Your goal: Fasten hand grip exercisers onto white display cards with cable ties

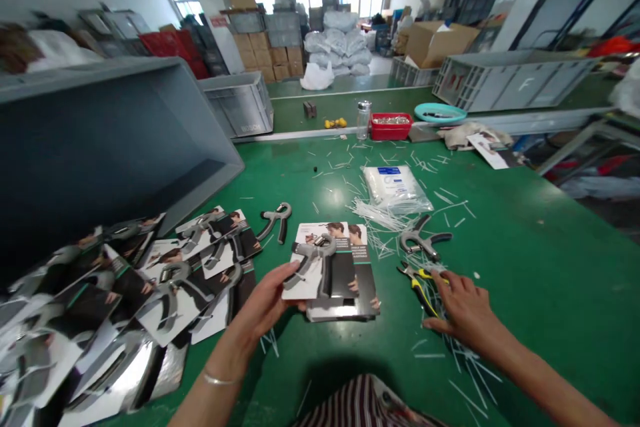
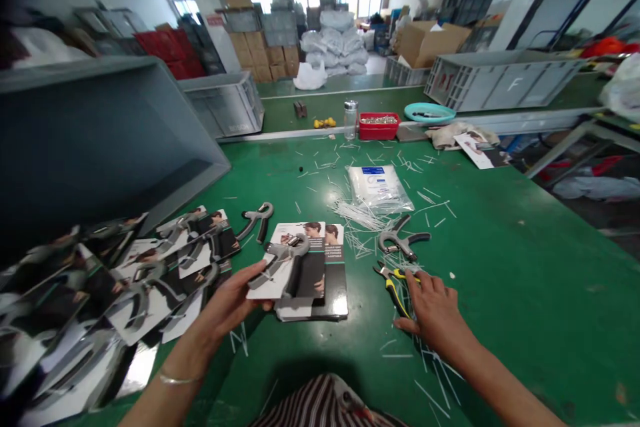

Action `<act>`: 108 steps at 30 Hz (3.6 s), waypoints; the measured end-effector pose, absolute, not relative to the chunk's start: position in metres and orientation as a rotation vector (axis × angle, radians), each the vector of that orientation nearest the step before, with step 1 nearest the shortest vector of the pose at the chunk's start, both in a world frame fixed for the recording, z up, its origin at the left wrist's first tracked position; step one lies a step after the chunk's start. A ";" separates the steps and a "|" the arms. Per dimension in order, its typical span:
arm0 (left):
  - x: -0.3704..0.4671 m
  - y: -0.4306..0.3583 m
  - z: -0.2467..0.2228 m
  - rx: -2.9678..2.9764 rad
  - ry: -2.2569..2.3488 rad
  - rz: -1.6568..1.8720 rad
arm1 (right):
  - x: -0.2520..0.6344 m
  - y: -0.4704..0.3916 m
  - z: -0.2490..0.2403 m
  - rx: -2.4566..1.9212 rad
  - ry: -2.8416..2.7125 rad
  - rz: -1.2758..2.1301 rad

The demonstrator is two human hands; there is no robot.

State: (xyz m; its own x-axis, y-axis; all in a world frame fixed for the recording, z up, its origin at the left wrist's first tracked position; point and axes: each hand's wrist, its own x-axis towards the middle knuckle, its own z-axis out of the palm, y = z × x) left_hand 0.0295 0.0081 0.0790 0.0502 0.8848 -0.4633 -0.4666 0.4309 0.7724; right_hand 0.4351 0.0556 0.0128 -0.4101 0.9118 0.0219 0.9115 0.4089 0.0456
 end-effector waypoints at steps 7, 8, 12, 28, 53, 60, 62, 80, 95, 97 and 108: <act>0.077 0.017 0.058 0.478 1.026 1.318 | 0.429 0.091 0.031 1.685 2.728 -0.569; 0.079 0.017 0.056 0.486 1.039 1.328 | 0.427 0.091 0.038 1.732 2.680 -0.798; 0.080 0.017 0.047 0.509 1.088 1.327 | 0.399 0.081 0.066 1.846 2.232 -1.640; 0.075 0.020 0.042 0.503 1.026 1.291 | 0.305 0.130 0.123 0.716 2.950 0.495; 0.061 -0.002 0.069 0.567 1.020 1.327 | 0.322 0.086 0.069 1.249 3.011 -0.866; 0.049 -0.008 0.102 0.803 1.046 1.150 | 0.344 0.061 0.103 1.093 2.739 -1.288; 0.050 -0.008 0.108 0.834 1.062 1.135 | 0.342 0.067 0.121 1.022 2.708 -1.282; 0.080 0.013 0.096 0.502 1.127 1.398 | 0.316 0.119 0.121 1.027 2.898 -0.284; 0.078 0.015 0.069 0.505 1.196 1.444 | 0.293 0.104 0.102 1.183 2.758 -1.056; 0.076 0.020 0.067 0.463 1.191 1.468 | 0.289 0.088 0.112 0.800 2.440 -1.551; 0.068 0.030 0.085 0.321 1.100 1.839 | 0.288 0.068 0.089 1.335 2.929 -1.225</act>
State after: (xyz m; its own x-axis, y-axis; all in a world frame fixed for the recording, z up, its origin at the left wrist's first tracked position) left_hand 0.0679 0.0299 0.0849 -0.5272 0.8197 -0.2239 -0.5849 -0.1589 0.7954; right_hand 0.2880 0.0679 0.0887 -0.6611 0.7501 -0.0165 0.5386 0.4591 -0.7064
